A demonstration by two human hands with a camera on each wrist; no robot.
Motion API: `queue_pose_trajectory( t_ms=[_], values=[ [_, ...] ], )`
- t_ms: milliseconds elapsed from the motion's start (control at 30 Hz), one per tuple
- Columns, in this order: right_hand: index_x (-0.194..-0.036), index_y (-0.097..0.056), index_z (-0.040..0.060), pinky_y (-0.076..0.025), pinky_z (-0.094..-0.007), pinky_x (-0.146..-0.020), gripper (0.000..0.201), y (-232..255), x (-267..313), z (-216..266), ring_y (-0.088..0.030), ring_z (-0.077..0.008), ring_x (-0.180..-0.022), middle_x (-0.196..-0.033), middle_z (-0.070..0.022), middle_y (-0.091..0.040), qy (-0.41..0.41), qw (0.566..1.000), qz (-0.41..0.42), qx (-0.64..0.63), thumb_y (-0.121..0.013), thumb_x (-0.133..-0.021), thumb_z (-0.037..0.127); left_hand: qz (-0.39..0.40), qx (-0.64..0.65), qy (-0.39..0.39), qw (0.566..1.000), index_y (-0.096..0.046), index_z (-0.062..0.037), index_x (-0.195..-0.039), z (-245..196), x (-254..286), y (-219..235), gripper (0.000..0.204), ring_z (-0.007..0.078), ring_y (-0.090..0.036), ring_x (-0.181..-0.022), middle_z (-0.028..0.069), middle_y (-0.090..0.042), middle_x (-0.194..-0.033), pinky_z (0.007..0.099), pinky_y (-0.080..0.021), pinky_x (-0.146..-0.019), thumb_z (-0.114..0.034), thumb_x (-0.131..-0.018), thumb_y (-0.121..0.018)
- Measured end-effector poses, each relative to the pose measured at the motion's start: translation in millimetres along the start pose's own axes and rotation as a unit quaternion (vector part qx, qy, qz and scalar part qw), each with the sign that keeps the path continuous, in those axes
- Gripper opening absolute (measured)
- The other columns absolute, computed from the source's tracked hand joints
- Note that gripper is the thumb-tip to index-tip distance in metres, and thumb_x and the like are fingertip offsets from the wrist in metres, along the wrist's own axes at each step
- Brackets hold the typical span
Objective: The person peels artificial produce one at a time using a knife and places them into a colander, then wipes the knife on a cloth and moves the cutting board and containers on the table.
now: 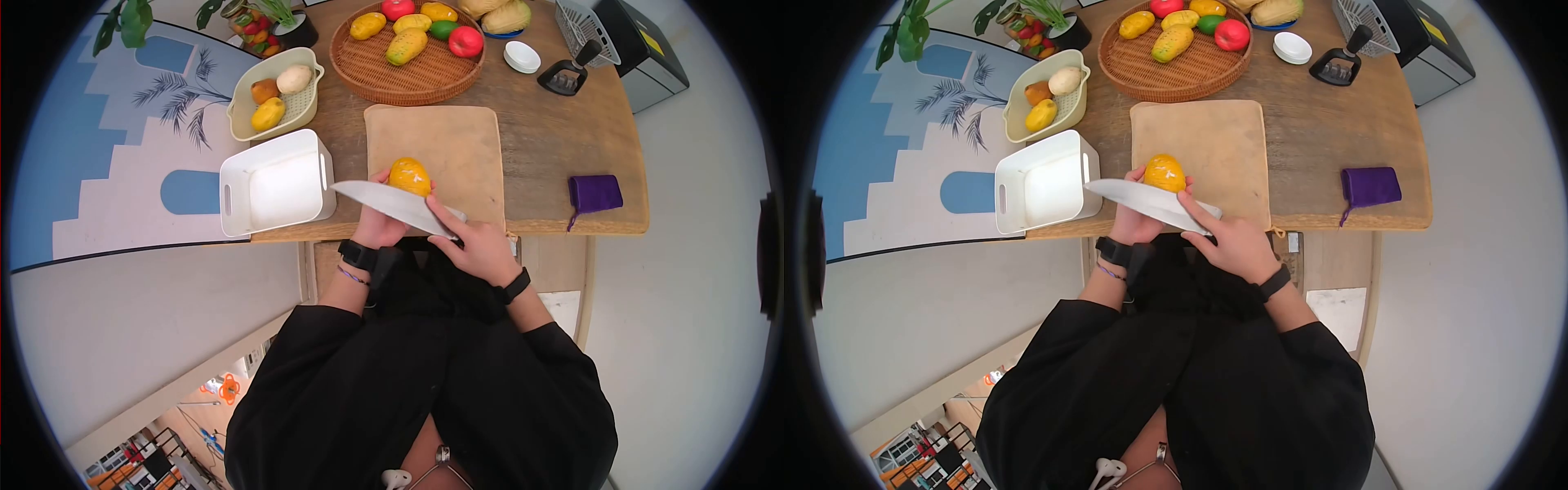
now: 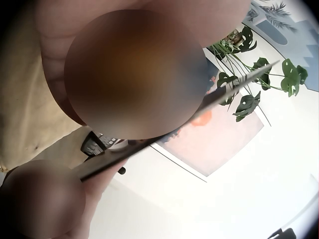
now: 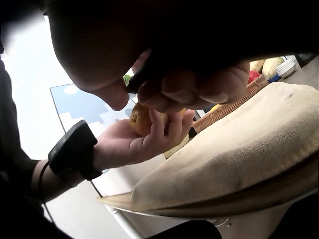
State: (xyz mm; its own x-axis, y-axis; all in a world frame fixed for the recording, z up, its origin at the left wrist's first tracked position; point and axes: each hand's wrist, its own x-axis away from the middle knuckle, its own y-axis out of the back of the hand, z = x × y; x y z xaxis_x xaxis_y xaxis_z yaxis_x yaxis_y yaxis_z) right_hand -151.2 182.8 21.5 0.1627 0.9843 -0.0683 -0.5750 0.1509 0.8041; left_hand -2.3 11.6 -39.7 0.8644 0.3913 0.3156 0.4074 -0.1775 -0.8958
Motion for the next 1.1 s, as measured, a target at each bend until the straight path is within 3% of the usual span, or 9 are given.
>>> queue_pose_trajectory(
  t_ms=[133,233,300,333,433,600,767,1033,1100],
  values=[
    [-0.158,-0.039,0.0391,-0.053,-0.0441,-0.054,0.069,-11,0,-5,-0.065,-0.0348,-0.055,-0.062,-0.0139,-0.062,0.020,0.998,0.000,0.052,-0.068,-0.096,0.043,0.026,-0.015,0.003,1.000,-0.055,-0.0039,-0.137,-2,2,-3,0.057,0.0348,-0.064,-0.120,0.0197,-0.065,-0.132,0.0507,-0.050,-0.107,-0.050,-0.106,-0.040],
    [-0.158,-0.041,0.0367,-0.056,-0.0438,-0.059,0.067,-12,-4,-10,-0.069,-0.0363,-0.064,-0.070,-0.0157,-0.067,-0.033,0.999,-0.013,0.000,-0.067,-0.097,0.043,-0.077,0.017,-0.008,0.997,-0.056,-0.0064,-0.136,-1,4,-8,0.058,0.0335,-0.065,-0.116,0.0179,-0.066,-0.129,0.0485,-0.054,-0.098,-0.053,-0.105,-0.042],
    [-0.157,-0.042,0.0349,-0.057,-0.0444,-0.064,0.066,-18,-11,-21,-0.070,-0.0376,-0.070,-0.076,-0.0171,-0.070,-0.041,0.995,-0.061,-0.062,-0.066,-0.097,0.043,0.024,0.017,0.023,0.999,-0.057,-0.0097,-0.136,-5,12,0,0.055,0.0314,-0.068,-0.109,0.0160,-0.067,-0.125,0.0438,-0.055,-0.085,-0.053,-0.105,-0.043],
    [-0.157,-0.042,0.0332,-0.058,-0.0450,-0.069,0.065,-17,-15,-24,-0.071,-0.0390,-0.077,-0.083,-0.0184,-0.072,-0.047,0.985,-0.108,-0.125,-0.066,-0.098,0.043,-0.032,-0.057,0.028,0.997,-0.058,-0.0117,-0.135,-6,16,-11,0.055,0.0290,-0.068,-0.104,0.0136,-0.068,-0.121,0.0383,-0.053,-0.076,-0.055,-0.105,-0.044],
    [-0.157,-0.043,0.0305,-0.057,-0.0456,-0.077,0.062,2,-20,-32,-0.071,-0.0411,-0.088,-0.096,-0.0205,-0.074,-0.174,0.984,-0.023,-0.041,-0.064,-0.099,0.041,0.041,-0.043,0.070,0.996,-0.057,-0.0111,-0.136,-9,15,-1,0.057,0.0297,-0.068,-0.106,0.0136,-0.068,-0.122,0.0387,-0.055,-0.079,-0.057,-0.105,-0.045],
    [-0.155,-0.046,0.0305,-0.057,-0.0435,-0.077,0.060,12,-14,-28,-0.071,-0.0411,-0.086,-0.098,-0.0211,-0.073,-0.195,0.974,-0.023,-0.113,-0.064,-0.099,0.039,0.009,-0.190,-0.023,0.982,-0.053,-0.0063,-0.141,-1,17,-2,0.053,0.0301,-0.068,-0.111,0.0148,-0.066,-0.128,0.0405,-0.058,-0.084,-0.047,-0.109,-0.043],
    [-0.155,-0.046,0.0329,-0.057,-0.0411,-0.071,0.063,15,-1,-18,-0.071,-0.0381,-0.076,-0.087,-0.0188,-0.072,-0.051,0.991,-0.061,-0.109,-0.069,-0.097,0.036,0.005,-0.291,-0.033,0.956,-0.049,-0.0032,-0.145,-5,18,-14,0.050,0.0274,-0.067,-0.117,0.0137,-0.064,-0.134,0.0407,-0.058,-0.090,-0.040,-0.112,-0.042],
    [-0.155,-0.047,0.0363,-0.053,-0.0422,-0.055,0.068,4,0,-11,-0.064,-0.0328,-0.055,-0.062,-0.0128,-0.062,0.035,0.998,-0.052,0.031,-0.074,-0.092,0.040,-0.072,-0.082,-0.005,0.994,-0.056,-0.0062,-0.135,4,8,-21,0.062,0.0253,-0.068,-0.111,0.0119,-0.068,-0.121,0.0438,-0.056,-0.094,-0.059,-0.108,-0.039],
    [-0.154,-0.048,0.0364,-0.053,-0.0421,-0.055,0.069,-3,0,-11,-0.064,-0.0317,-0.055,-0.061,-0.0125,-0.061,0.055,0.996,-0.054,0.050,-0.075,-0.092,0.041,-0.028,-0.067,0.000,0.997,-0.058,-0.0065,-0.133,6,7,-22,0.065,0.0251,-0.068,-0.110,0.0119,-0.069,-0.119,0.0439,-0.056,-0.094,-0.063,-0.106,-0.040]
  ],
)
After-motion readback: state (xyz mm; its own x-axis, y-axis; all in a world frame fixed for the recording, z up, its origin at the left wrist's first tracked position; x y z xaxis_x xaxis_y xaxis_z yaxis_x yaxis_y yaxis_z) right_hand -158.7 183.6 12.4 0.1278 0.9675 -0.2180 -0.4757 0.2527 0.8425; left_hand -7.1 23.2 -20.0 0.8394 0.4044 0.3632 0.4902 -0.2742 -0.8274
